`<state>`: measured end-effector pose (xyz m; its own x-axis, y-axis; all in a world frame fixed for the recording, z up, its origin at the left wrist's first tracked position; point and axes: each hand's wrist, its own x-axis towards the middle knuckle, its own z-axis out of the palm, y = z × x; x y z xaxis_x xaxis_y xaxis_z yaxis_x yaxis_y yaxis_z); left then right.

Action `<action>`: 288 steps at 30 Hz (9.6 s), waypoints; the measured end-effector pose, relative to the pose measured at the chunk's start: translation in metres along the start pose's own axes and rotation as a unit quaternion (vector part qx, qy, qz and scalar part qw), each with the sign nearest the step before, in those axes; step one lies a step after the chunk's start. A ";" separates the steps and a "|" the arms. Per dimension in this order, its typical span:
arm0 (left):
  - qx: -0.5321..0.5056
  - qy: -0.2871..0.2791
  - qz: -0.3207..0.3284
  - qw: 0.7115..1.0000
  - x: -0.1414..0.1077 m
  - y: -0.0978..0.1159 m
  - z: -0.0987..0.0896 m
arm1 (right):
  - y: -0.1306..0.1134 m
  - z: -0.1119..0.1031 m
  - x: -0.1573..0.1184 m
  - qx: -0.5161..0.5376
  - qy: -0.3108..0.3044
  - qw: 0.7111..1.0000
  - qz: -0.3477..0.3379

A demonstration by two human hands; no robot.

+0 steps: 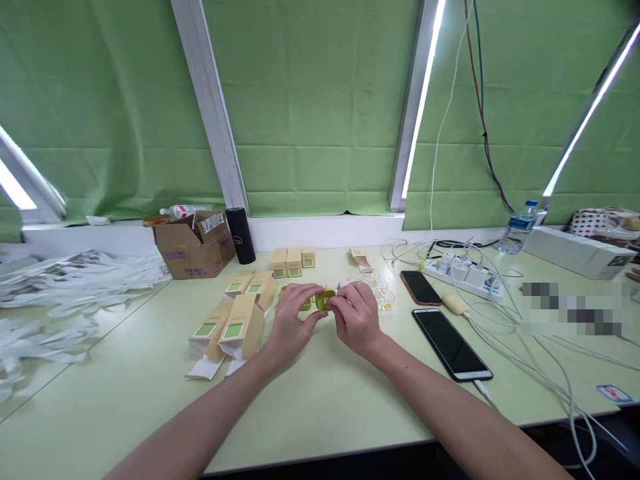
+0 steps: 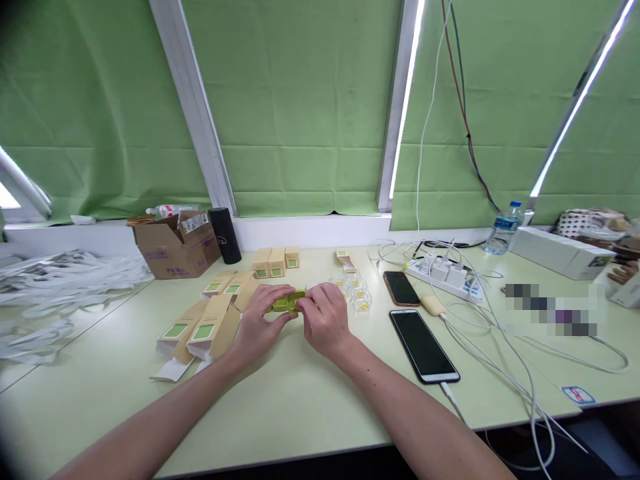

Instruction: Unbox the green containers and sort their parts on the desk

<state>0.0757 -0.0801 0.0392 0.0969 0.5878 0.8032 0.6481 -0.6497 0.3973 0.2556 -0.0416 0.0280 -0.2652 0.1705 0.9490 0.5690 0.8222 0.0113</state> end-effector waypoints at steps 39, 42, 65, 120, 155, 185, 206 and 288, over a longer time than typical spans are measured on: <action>-0.113 0.092 -0.296 0.944 0.010 -0.019 -0.008 | 0.021 0.035 -0.027 0.000 -0.158 0.986 0.046; -0.180 0.105 -0.350 0.913 0.012 -0.023 -0.005 | 0.020 0.040 -0.030 -0.017 -0.177 0.984 0.015; -0.406 0.129 -0.427 0.797 0.012 -0.020 -0.006 | 0.020 0.046 -0.020 -0.070 -0.275 0.958 0.047; 0.341 -0.348 -0.035 0.873 -0.001 -0.012 -0.039 | -0.023 0.001 -0.002 0.116 -0.487 0.865 -0.029; 0.333 -0.305 -0.038 0.892 -0.006 -0.013 -0.036 | -0.024 0.013 0.012 -0.101 -0.559 0.815 0.117; 0.413 -0.263 -0.087 0.867 0.138 -0.103 0.021 | -0.041 -0.008 0.021 -0.072 -0.555 0.826 0.072; 0.302 -0.267 -0.144 0.904 0.139 -0.138 0.057 | -0.043 -0.012 0.027 -0.046 -0.570 0.818 0.063; -0.402 -0.038 -0.296 0.866 -0.012 -0.009 -0.036 | -0.015 -0.006 0.010 0.563 -0.181 0.683 0.429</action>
<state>0.0419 -0.0989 0.0418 -0.0033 0.9423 0.3348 -0.1320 -0.3323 0.9339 0.2493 -0.0554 0.0392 -0.5004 0.8079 0.3114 -0.2699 0.1962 -0.9427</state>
